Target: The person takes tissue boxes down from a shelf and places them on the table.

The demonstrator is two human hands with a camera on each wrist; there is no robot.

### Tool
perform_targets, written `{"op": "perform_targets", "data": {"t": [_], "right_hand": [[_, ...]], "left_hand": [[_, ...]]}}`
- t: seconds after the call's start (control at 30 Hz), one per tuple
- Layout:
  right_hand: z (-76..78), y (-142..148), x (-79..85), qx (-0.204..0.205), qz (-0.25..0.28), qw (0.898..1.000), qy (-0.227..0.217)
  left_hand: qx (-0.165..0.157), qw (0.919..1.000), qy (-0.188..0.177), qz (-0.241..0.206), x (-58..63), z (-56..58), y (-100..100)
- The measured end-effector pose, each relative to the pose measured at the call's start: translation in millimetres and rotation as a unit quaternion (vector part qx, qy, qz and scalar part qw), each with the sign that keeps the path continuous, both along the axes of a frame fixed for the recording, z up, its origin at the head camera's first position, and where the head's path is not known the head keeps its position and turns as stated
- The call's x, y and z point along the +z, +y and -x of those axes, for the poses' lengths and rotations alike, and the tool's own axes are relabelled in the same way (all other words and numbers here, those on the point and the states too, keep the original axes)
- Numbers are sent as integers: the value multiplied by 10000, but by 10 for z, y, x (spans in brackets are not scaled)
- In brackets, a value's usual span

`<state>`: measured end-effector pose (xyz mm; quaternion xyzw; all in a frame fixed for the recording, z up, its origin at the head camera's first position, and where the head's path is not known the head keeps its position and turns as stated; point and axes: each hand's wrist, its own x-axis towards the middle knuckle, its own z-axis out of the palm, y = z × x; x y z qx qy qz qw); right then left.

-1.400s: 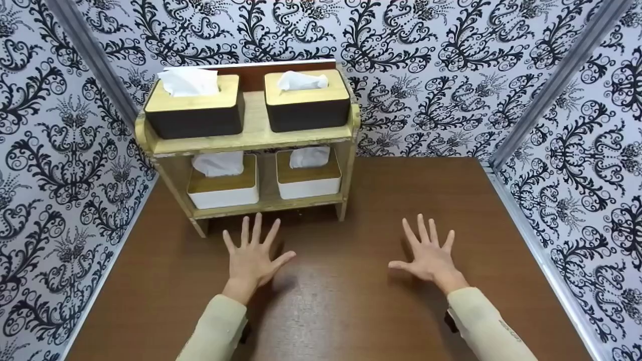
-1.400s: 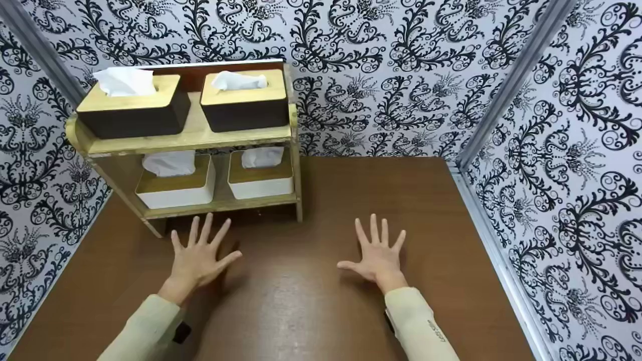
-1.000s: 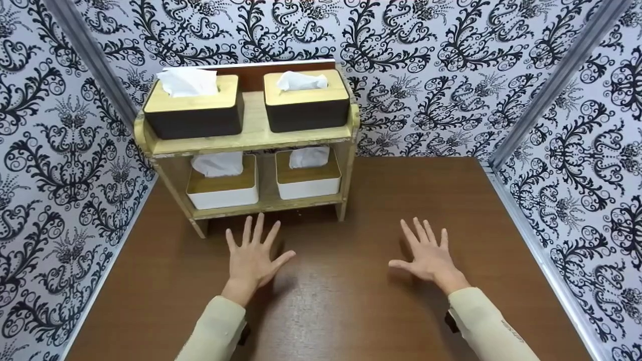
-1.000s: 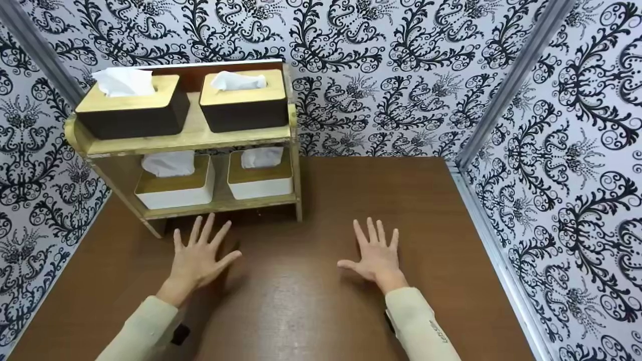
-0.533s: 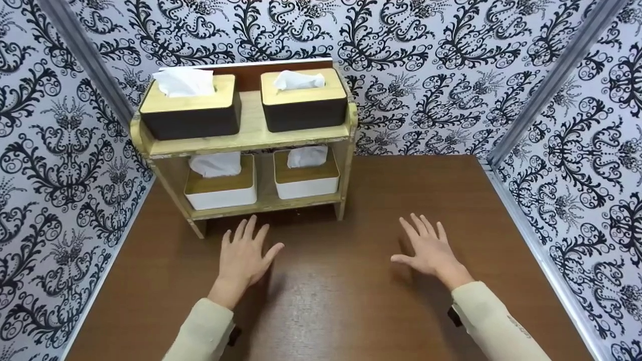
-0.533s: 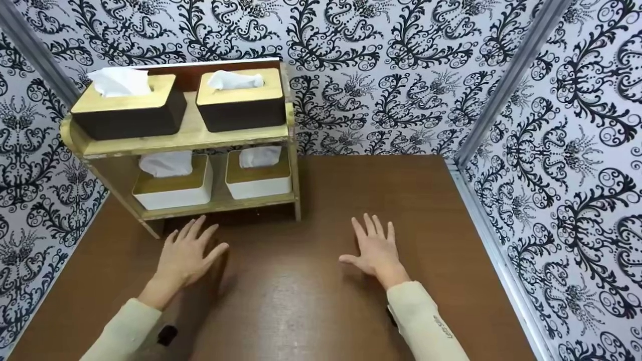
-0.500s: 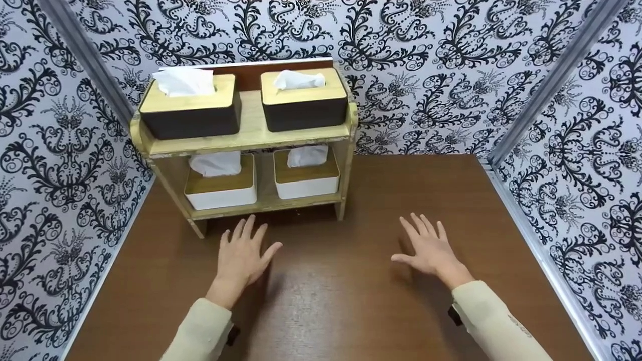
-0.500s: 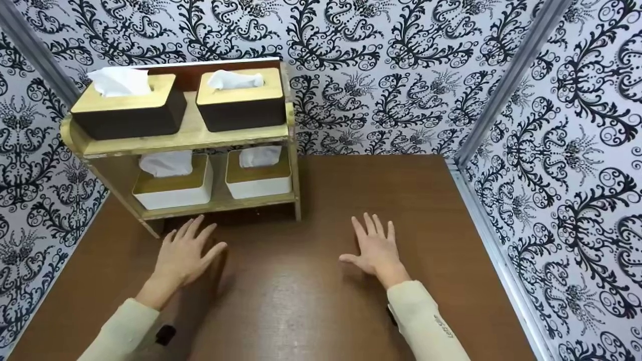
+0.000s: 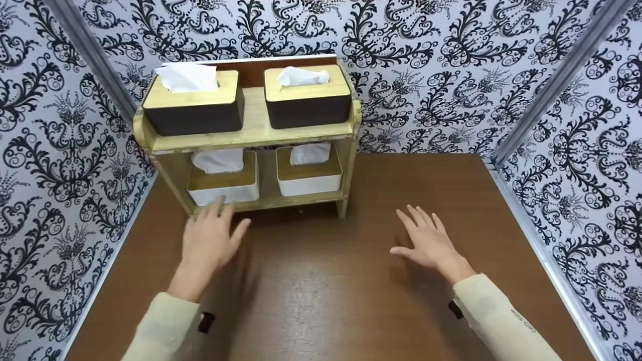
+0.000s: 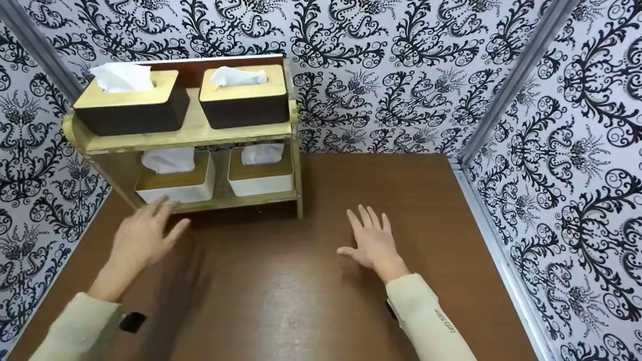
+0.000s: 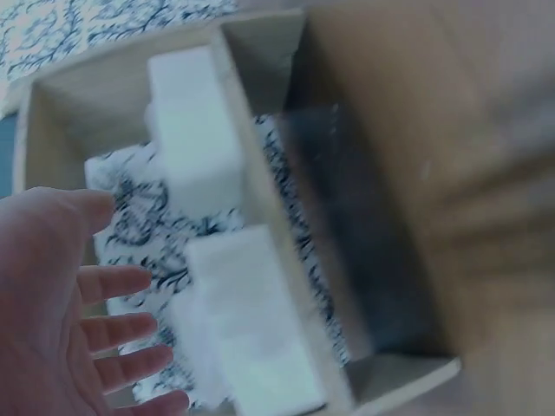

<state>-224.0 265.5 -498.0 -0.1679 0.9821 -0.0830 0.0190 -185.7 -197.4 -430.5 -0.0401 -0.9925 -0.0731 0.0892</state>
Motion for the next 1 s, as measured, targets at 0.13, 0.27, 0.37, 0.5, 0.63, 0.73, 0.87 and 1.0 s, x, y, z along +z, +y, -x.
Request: {"op": "perform_targets", "data": {"t": [0.13, 0.27, 0.37, 0.5, 0.63, 0.73, 0.87, 1.0], "right_hand": [[20, -23, 42, 48, -87, 9999, 45], [29, -37, 90, 91, -121, 9998, 122], [36, -55, 122, 149, -141, 9995, 220], [50, -77, 147, 166, -176, 9992, 317], [53, -89, 161, 172, -106, 9993, 300], [52, -94, 166, 185, -68, 9995, 262], [48, -84, 162, 171, -85, 9994, 275], [51, -82, 148, 170, -98, 9995, 264]], "left_hand": [[101, 9997, 175, 167, 309, -18, -127], [134, 9983, 492, 267, 622, -50, -242], [176, 9960, 835, 274, 831, -63, -323], [318, 9900, 1353, 246, 1051, -52, -435], [500, 9811, 1861, 192, 1226, 0, -559], [756, 9837, 1630, 63, 1351, 54, -645], [1043, 9922, 678, -98, 1485, 155, -740], [1082, 9933, 262, -301, 1517, 249, -818]]}}
